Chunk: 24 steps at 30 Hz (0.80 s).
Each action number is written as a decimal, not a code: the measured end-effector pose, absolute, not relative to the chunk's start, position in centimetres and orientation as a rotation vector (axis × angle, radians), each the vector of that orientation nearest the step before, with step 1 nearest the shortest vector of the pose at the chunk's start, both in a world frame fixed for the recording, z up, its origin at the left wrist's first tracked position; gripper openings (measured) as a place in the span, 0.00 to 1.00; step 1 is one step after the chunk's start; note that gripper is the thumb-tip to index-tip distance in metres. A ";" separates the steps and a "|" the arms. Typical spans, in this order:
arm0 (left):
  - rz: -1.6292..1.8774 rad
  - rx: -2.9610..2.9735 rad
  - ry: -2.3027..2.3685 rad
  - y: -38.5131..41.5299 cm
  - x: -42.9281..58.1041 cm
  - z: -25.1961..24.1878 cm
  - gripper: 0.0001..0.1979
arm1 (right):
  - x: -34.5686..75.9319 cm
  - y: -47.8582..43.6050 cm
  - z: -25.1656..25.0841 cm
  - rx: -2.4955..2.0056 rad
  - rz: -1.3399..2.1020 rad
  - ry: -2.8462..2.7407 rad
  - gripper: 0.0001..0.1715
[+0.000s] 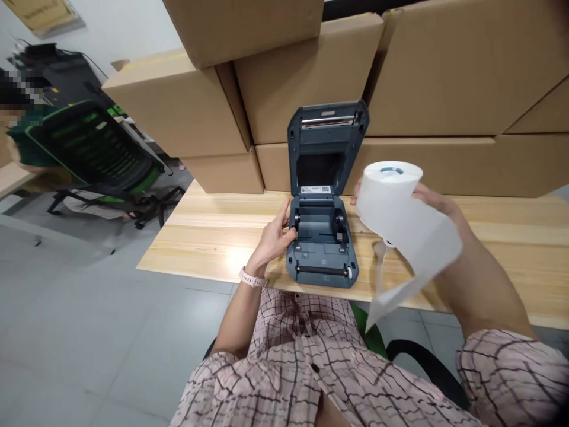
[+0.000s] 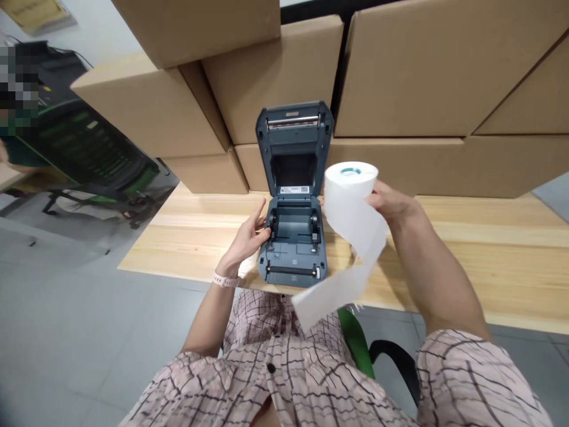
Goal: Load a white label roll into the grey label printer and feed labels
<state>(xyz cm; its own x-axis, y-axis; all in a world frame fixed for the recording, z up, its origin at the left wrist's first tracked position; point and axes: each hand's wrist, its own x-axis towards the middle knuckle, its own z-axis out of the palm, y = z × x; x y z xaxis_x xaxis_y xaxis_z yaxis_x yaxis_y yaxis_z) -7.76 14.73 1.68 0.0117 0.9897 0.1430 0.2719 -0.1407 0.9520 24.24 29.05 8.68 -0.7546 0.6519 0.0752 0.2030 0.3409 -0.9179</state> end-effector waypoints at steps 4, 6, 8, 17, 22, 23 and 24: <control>1.199 1.490 1.331 14.8 -7.8 1.3 0.48 | 19.1 26.9 12.8 -0.674 1.116 -2.706 0.43; 1.189 1.479 1.332 14.8 -7.9 1.1 0.48 | 16.4 26.2 13.4 -0.712 0.858 -2.941 0.35; 1.188 1.491 1.332 14.9 -8.0 0.8 0.48 | 14.4 25.8 13.1 -0.767 0.607 -3.081 0.33; 1.211 1.487 1.304 14.6 -7.8 1.2 0.43 | 12.0 26.2 9.2 -0.987 0.455 -3.226 0.36; 1.253 1.454 1.266 14.5 -7.8 1.0 0.42 | 13.7 24.3 9.0 -0.786 0.496 -3.034 0.46; 1.257 1.450 1.262 14.5 -7.8 0.9 0.42 | 14.3 23.2 8.9 -0.719 0.519 -2.988 0.46; 1.261 1.449 1.254 14.6 -7.8 0.8 0.43 | 15.1 21.9 8.7 -0.684 0.537 -2.961 0.45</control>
